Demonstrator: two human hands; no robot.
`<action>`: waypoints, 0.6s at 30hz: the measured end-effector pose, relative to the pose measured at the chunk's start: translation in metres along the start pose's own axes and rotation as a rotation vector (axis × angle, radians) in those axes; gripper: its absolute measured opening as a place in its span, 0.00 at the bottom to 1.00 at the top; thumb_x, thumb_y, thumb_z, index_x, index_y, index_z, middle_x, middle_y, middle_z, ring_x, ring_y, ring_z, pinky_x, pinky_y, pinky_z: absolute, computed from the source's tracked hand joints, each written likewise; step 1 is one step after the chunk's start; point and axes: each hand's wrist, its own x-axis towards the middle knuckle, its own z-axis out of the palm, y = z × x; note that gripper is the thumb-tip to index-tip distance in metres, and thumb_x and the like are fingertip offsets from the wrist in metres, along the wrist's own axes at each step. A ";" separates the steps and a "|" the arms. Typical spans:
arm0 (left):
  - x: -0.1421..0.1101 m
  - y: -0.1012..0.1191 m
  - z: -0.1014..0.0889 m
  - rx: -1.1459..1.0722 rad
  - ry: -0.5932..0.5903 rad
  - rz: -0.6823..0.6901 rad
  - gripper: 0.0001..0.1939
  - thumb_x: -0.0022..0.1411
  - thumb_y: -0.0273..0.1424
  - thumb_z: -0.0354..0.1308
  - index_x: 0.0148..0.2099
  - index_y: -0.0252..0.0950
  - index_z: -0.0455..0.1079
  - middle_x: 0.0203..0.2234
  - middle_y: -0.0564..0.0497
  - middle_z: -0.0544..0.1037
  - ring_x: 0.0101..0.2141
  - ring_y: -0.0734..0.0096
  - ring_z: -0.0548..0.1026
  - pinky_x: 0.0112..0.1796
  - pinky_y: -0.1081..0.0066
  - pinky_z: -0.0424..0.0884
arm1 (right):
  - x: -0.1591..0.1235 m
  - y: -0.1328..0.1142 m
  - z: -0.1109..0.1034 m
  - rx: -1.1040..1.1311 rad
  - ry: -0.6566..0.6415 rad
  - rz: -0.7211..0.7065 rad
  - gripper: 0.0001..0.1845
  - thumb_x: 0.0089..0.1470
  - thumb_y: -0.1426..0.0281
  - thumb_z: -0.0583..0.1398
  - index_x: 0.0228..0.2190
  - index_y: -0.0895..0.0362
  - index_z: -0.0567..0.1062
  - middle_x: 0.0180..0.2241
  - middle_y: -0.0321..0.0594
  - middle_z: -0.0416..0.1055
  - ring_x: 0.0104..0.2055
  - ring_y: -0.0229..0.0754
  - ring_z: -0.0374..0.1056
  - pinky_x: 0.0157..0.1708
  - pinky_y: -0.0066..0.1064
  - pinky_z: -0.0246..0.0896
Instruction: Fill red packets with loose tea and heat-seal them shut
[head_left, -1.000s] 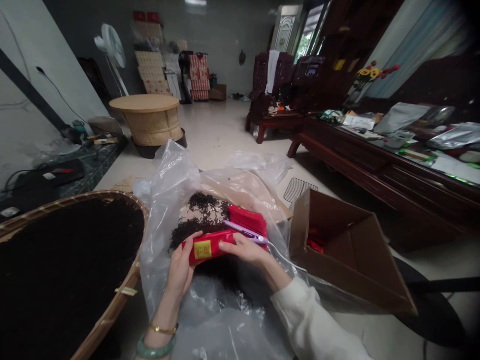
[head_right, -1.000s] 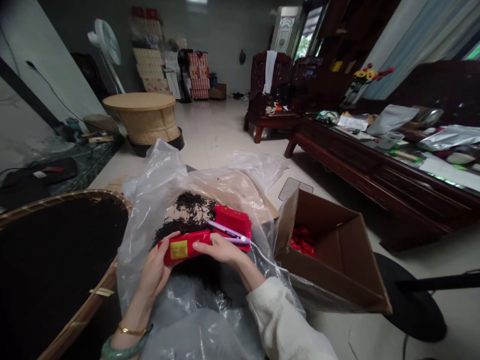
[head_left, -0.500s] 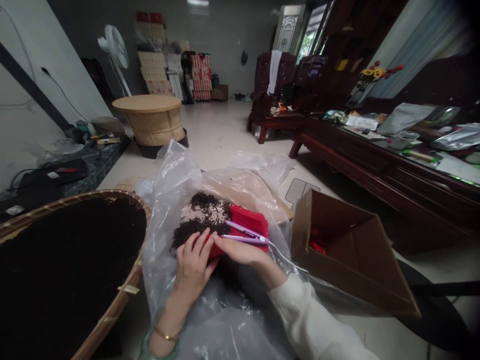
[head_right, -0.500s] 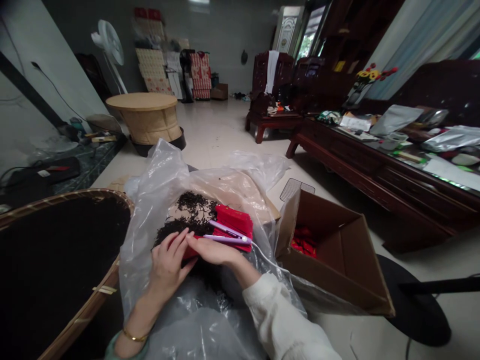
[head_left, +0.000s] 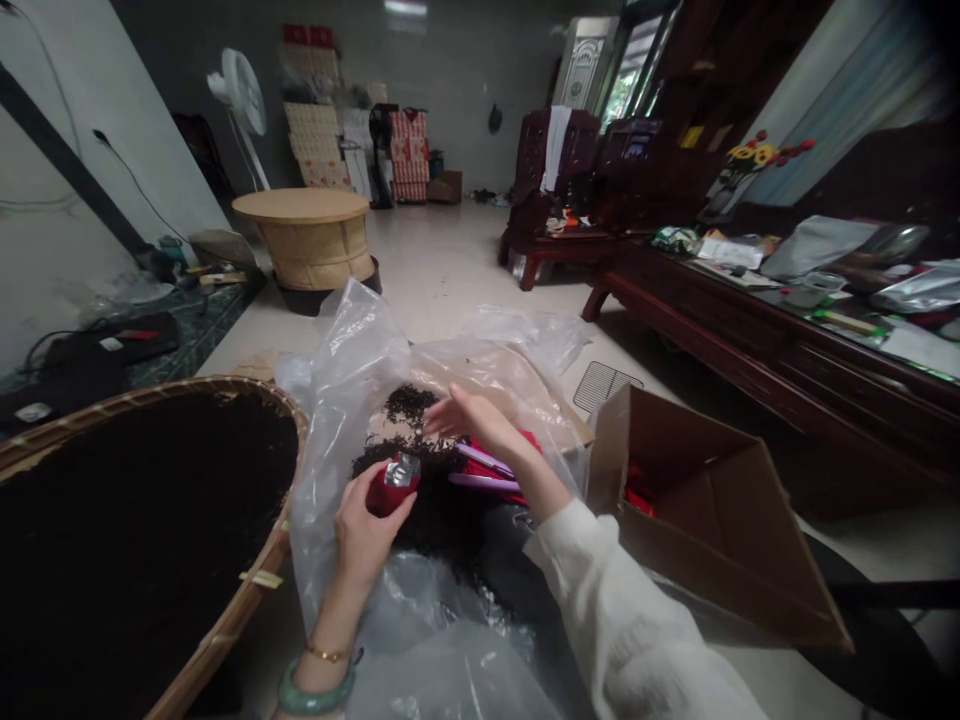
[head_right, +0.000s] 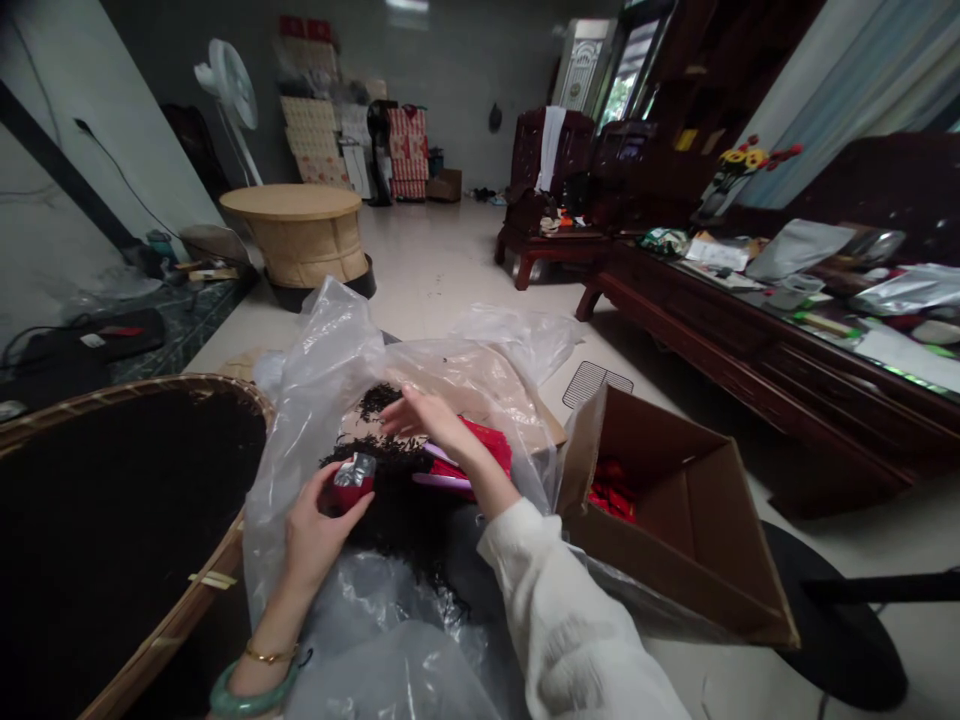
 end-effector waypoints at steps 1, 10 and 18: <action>0.000 -0.001 0.001 -0.012 0.012 -0.029 0.23 0.52 0.39 0.66 0.49 0.38 0.71 0.41 0.45 0.78 0.41 0.58 0.77 0.44 0.58 0.75 | 0.016 0.002 -0.005 -0.172 0.067 0.044 0.41 0.66 0.50 0.33 0.54 0.63 0.71 0.51 0.53 0.74 0.51 0.44 0.72 0.51 0.37 0.66; -0.002 -0.010 0.002 -0.066 0.043 -0.153 0.27 0.48 0.43 0.67 0.49 0.37 0.72 0.39 0.44 0.77 0.36 0.59 0.77 0.39 0.59 0.77 | 0.130 0.034 0.016 -0.716 0.027 0.251 0.46 0.52 0.50 0.63 0.63 0.62 0.57 0.65 0.62 0.52 0.65 0.66 0.52 0.62 0.54 0.49; 0.000 -0.008 0.004 -0.127 0.045 -0.201 0.28 0.48 0.44 0.67 0.49 0.36 0.72 0.39 0.44 0.77 0.34 0.61 0.78 0.37 0.61 0.78 | 0.117 0.053 0.040 -0.909 -0.067 0.233 0.48 0.53 0.43 0.57 0.64 0.58 0.56 0.68 0.61 0.42 0.69 0.67 0.41 0.62 0.59 0.43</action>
